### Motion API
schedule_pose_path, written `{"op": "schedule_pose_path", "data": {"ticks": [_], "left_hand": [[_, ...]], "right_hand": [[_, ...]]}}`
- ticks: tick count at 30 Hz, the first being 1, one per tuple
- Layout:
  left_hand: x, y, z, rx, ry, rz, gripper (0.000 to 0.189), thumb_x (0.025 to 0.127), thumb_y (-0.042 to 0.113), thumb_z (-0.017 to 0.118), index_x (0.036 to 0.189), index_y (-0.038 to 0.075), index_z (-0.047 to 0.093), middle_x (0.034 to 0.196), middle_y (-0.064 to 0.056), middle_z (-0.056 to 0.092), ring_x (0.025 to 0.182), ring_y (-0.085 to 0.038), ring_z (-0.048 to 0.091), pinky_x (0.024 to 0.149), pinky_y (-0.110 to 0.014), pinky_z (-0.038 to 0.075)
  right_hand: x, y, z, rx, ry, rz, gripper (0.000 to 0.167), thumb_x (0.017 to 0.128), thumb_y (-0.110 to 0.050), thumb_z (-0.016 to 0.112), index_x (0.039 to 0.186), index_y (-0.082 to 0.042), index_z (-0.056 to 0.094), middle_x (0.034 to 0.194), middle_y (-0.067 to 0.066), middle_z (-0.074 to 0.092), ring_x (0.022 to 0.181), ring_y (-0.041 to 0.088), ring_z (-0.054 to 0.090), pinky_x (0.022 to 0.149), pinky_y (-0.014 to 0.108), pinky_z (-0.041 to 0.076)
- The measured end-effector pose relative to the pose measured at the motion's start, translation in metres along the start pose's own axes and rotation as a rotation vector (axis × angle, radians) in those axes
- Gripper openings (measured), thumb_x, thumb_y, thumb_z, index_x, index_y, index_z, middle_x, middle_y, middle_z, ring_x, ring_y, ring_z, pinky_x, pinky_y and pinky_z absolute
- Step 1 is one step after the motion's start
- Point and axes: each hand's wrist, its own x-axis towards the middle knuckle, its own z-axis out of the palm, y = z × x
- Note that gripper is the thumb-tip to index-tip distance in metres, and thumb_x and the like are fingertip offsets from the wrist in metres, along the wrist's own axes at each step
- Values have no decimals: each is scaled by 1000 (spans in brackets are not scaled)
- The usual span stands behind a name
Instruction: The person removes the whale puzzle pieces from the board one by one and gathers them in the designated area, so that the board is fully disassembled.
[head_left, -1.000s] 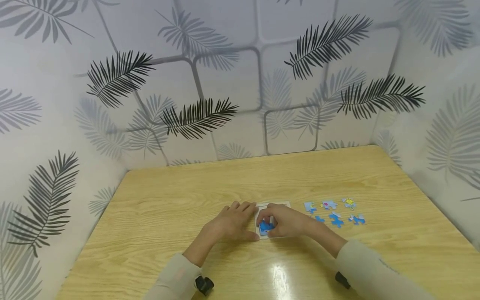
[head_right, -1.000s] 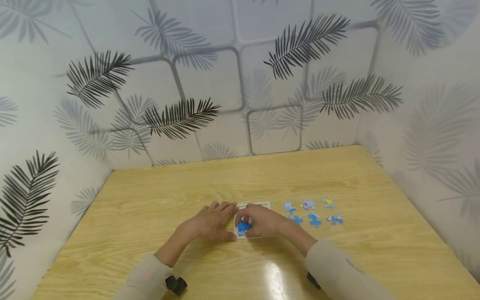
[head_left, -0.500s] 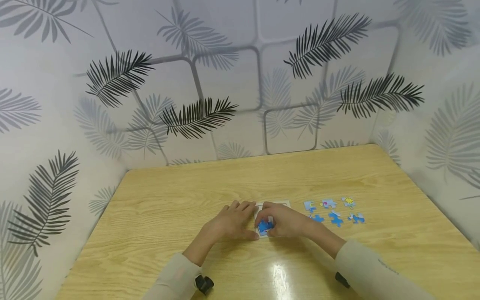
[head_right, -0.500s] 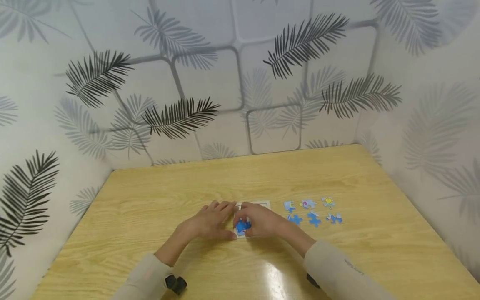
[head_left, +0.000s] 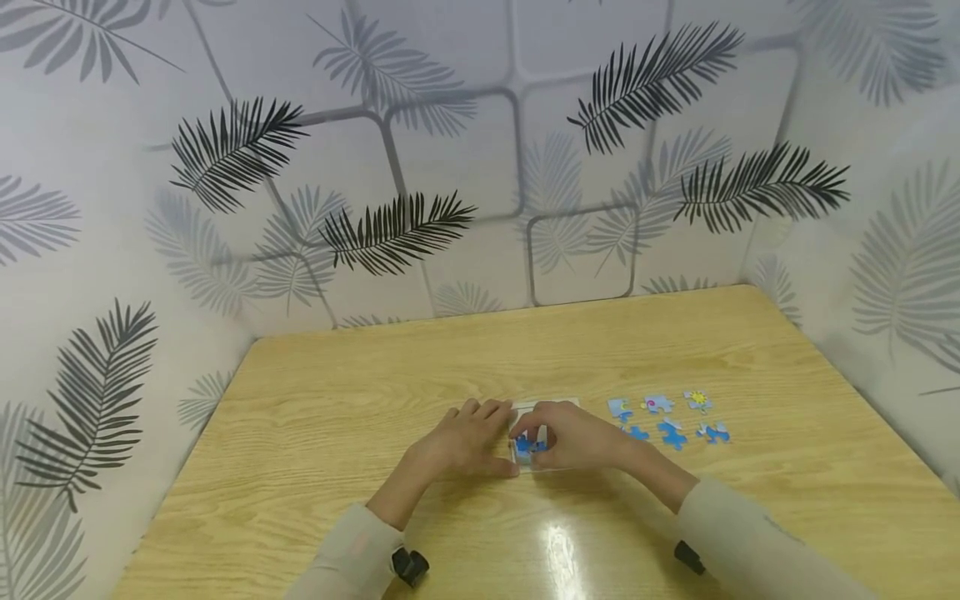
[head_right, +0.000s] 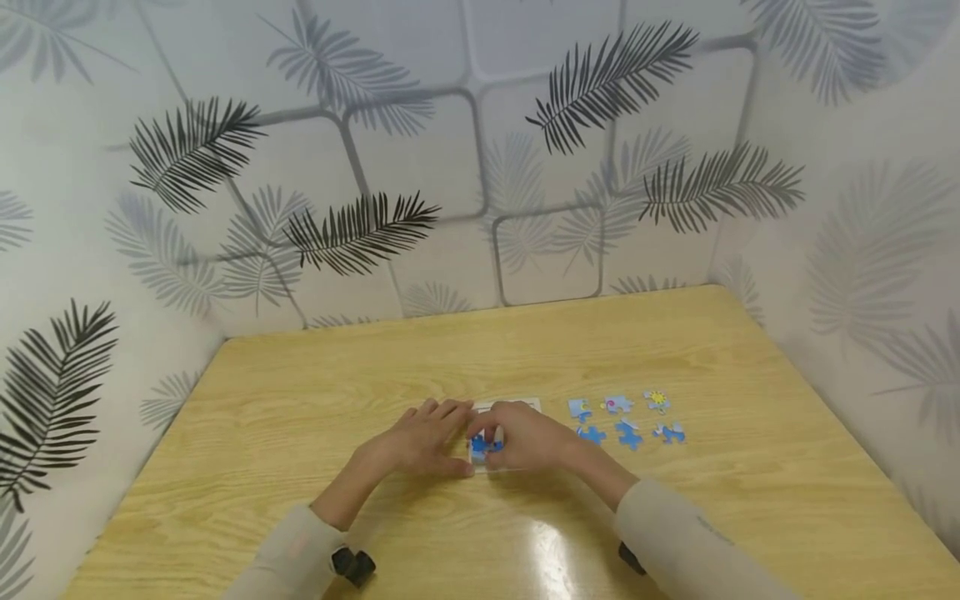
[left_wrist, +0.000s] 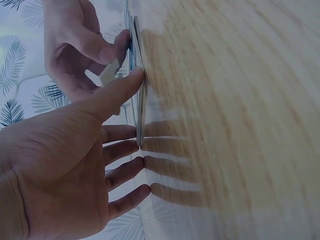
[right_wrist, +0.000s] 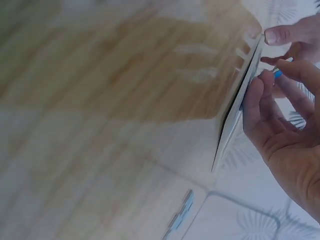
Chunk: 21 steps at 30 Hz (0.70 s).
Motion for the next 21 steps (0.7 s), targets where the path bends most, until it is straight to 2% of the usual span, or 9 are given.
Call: {"op": "schedule_pose_path", "data": {"ticks": [3,7,12,21], "left_hand": [[1,0,1,-1,-1,-13,91,96,56,69,165,13,28,167,-5,32,152,-34,30,121,-61,27],[2,0,1,-1,0,-24,93,96,57,68,166,12,26,168,-4,31,153,-32,29,122,-60,26],[2,0,2,-2,11,-12,90,96,56,69,165,14,30,168,-4,32,153,-33,30,122,-60,26],[1,-1,3,-3,18,-9,90,96,56,69,165,15,29,168,-4,31,154,-34,28,123,-60,25]], "right_hand": [[-5,4,-6,66,16,-13,36,91,-1,74,127,-5,70,105,7,67,64,6,57,61,24,53],[-15,10,-16,107,39,7,30,93,-3,73,122,-9,68,106,7,68,61,7,57,57,25,52],[-31,15,-26,119,58,43,21,93,-6,76,111,-12,68,106,6,69,62,10,60,59,27,53],[-67,32,-36,114,76,74,20,91,-8,76,109,-14,72,104,1,71,66,8,58,64,26,52]]}}
